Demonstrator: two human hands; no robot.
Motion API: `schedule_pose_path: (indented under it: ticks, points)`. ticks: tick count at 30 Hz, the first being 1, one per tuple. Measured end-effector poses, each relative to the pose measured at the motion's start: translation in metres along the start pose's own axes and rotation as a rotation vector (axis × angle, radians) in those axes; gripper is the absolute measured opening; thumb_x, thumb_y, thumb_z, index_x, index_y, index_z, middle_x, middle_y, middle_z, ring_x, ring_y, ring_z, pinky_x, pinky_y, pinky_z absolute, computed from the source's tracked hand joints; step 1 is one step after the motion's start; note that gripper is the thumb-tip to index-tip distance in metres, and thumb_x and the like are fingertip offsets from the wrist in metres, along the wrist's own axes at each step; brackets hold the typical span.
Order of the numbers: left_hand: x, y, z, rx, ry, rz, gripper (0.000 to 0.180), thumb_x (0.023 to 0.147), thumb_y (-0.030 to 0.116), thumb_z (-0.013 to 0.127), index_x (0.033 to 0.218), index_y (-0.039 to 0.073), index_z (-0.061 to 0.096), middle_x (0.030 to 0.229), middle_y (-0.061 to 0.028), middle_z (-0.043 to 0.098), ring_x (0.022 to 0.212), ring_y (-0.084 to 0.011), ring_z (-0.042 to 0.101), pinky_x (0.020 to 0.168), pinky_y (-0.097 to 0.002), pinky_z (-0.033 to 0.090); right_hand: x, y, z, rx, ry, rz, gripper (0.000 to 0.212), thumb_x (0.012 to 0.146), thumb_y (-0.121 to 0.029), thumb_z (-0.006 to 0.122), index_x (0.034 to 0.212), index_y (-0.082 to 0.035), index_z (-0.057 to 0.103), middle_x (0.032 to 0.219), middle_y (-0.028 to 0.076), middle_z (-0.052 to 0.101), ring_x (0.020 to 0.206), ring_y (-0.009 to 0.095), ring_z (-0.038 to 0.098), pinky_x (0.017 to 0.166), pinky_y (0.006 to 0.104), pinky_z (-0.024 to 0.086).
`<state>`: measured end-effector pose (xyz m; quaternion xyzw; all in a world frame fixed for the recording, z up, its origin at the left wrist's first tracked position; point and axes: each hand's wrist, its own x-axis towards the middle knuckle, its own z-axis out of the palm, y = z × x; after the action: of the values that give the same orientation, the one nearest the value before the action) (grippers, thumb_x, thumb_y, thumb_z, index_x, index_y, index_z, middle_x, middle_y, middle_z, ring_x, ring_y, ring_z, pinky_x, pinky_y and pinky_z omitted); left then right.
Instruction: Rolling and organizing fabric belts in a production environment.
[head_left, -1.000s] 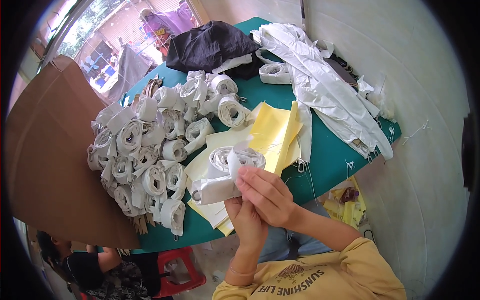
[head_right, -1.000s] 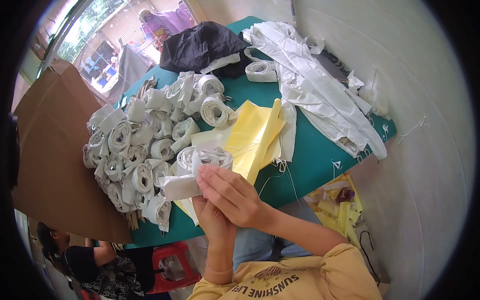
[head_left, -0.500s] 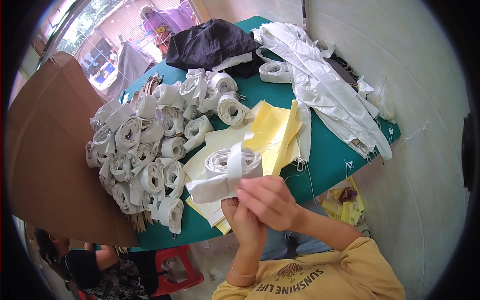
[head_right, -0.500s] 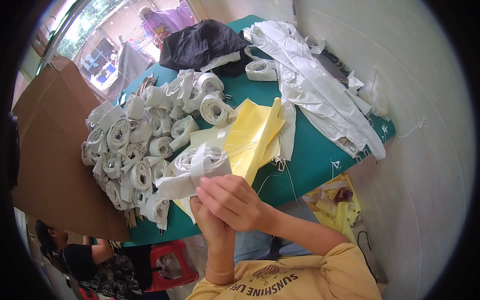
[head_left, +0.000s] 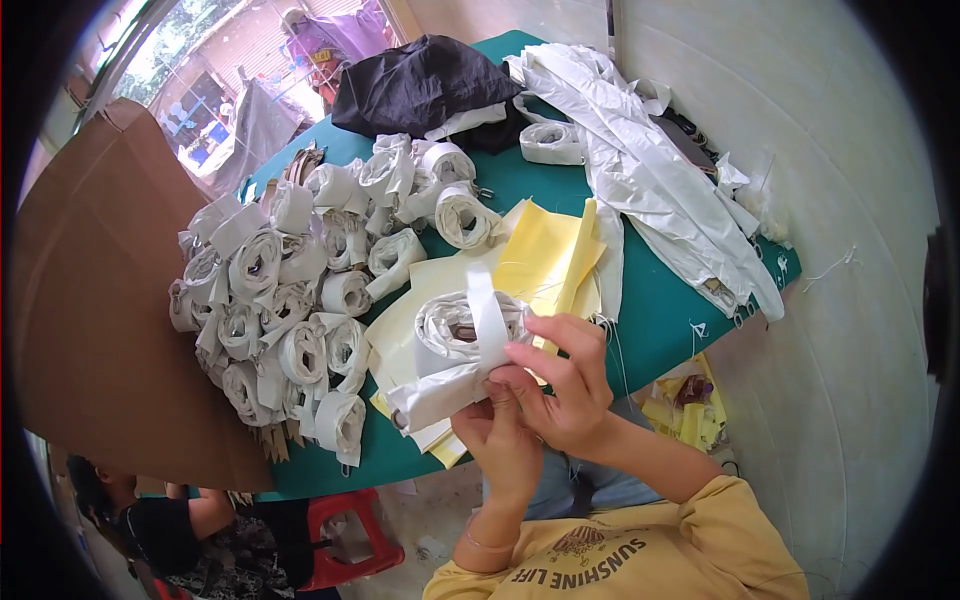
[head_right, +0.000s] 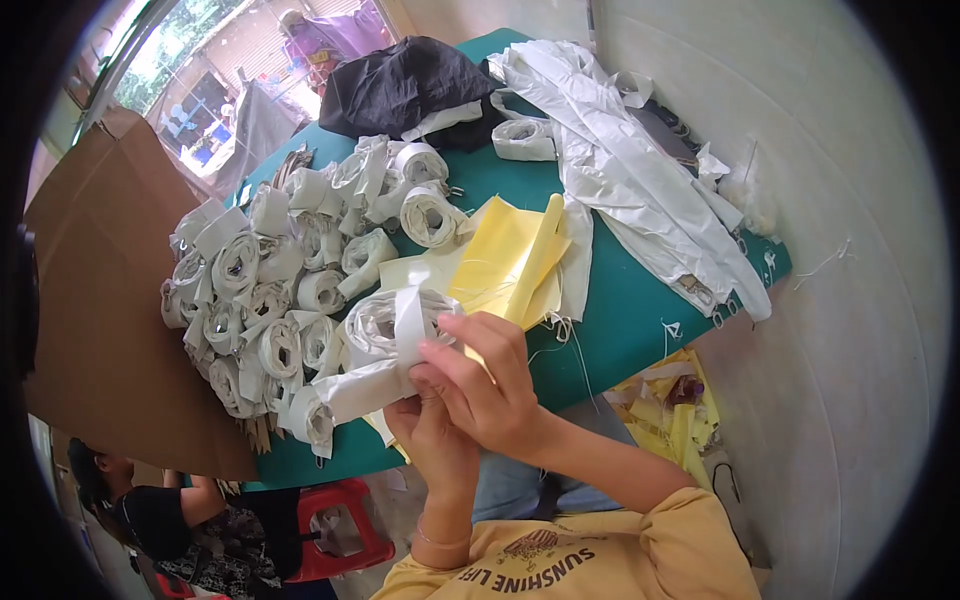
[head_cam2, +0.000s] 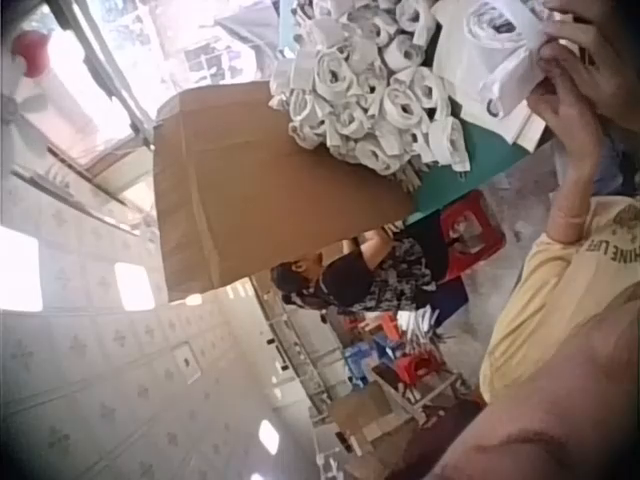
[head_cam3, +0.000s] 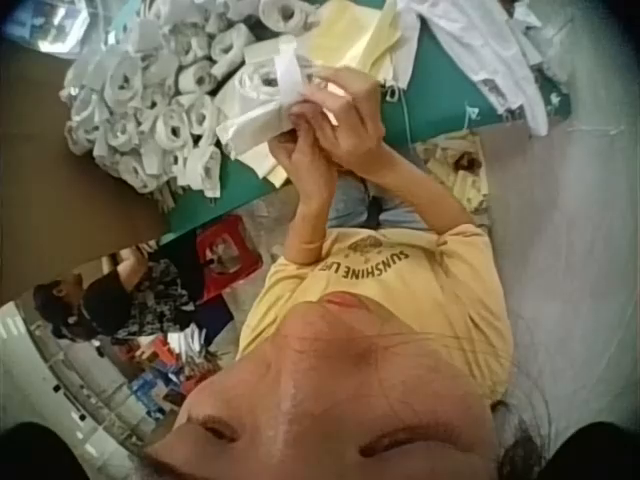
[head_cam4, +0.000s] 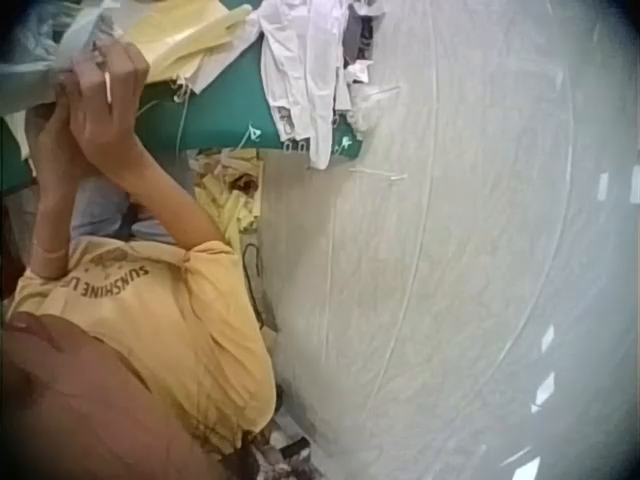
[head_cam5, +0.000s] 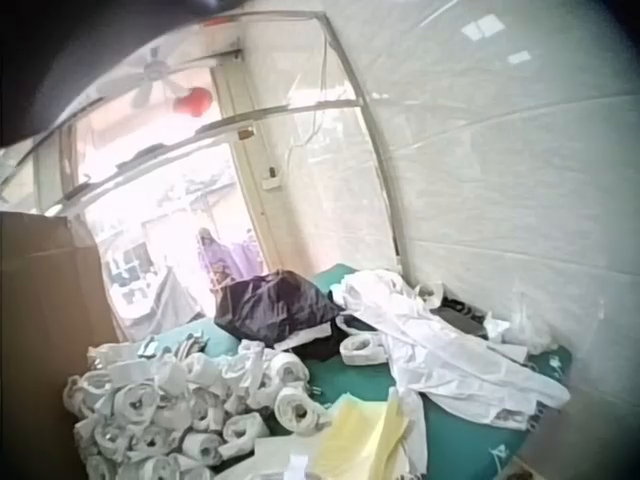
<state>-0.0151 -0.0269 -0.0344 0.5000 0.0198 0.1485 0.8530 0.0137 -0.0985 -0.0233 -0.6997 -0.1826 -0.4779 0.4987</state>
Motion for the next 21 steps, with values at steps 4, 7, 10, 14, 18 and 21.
schedule_pose_path:
  ticks: [4,7,10,14,18,21]
  points:
    - [-0.004,0.007,0.01,-0.035,0.026,-0.034,0.029,0.095,0.013,0.052,0.116,-0.006,0.049,0.111,-0.0112,0.058,0.098,-0.0134,0.055,0.083,-0.0266,0.045,-0.001,0.004,-0.002,-0.113,-0.091,-0.188,0.025,0.076,-0.003,0.067,0.1,-0.001,0.063,0.106,0.015,0.063,0.092,0.028,0.059,0.08,0.035,0.049]
    - [0.003,0.001,0.001,0.0,-0.005,-0.029,0.028,0.094,0.012,0.053,0.115,-0.006,0.049,0.109,-0.0106,0.058,0.096,-0.0132,0.055,0.082,-0.0262,0.045,0.006,0.003,-0.004,-0.118,-0.192,-0.126,0.028,0.076,-0.004,0.067,0.103,-0.002,0.063,0.106,0.013,0.063,0.09,0.027,0.058,0.082,0.0361,0.048]
    - [0.006,0.001,-0.004,0.098,0.014,0.056,0.025,0.092,0.004,0.053,0.115,-0.006,0.049,0.107,-0.0102,0.058,0.096,-0.0139,0.056,0.081,-0.0261,0.045,0.015,-0.001,-0.01,-0.052,-0.294,0.038,0.032,0.075,-0.003,0.066,0.107,-0.003,0.062,0.106,0.01,0.063,0.093,0.028,0.056,0.085,0.0372,0.045]
    - [0.006,0.0,-0.021,0.279,-0.132,0.21,0.025,0.091,0.0,0.051,0.115,-0.005,0.047,0.112,-0.0114,0.056,0.101,-0.0167,0.056,0.087,-0.0278,0.045,0.031,-0.011,-0.025,0.053,-0.52,0.211,0.037,0.073,-0.005,0.068,0.109,-0.007,0.06,0.105,0.007,0.062,0.098,0.027,0.052,0.088,0.0356,0.037]
    - [0.004,-0.002,-0.028,0.363,-0.155,0.303,0.03,0.089,-0.005,0.052,0.117,-0.004,0.045,0.116,-0.0116,0.054,0.105,-0.0181,0.054,0.092,-0.0309,0.044,0.037,-0.011,-0.03,0.093,-0.555,0.184,0.04,0.071,-0.005,0.069,0.109,-0.008,0.057,0.102,0.006,0.06,0.098,0.026,0.051,0.09,0.0339,0.031]
    - [0.007,0.0,-0.03,0.403,-0.178,0.269,0.032,0.085,-0.01,0.053,0.116,-0.003,0.048,0.114,-0.0106,0.054,0.102,-0.018,0.056,0.09,-0.0299,0.044,0.044,-0.012,-0.035,0.009,-0.607,0.209,0.042,0.071,-0.005,0.07,0.11,-0.008,0.054,0.1,0.006,0.059,0.098,0.025,0.054,0.091,0.0334,0.03]
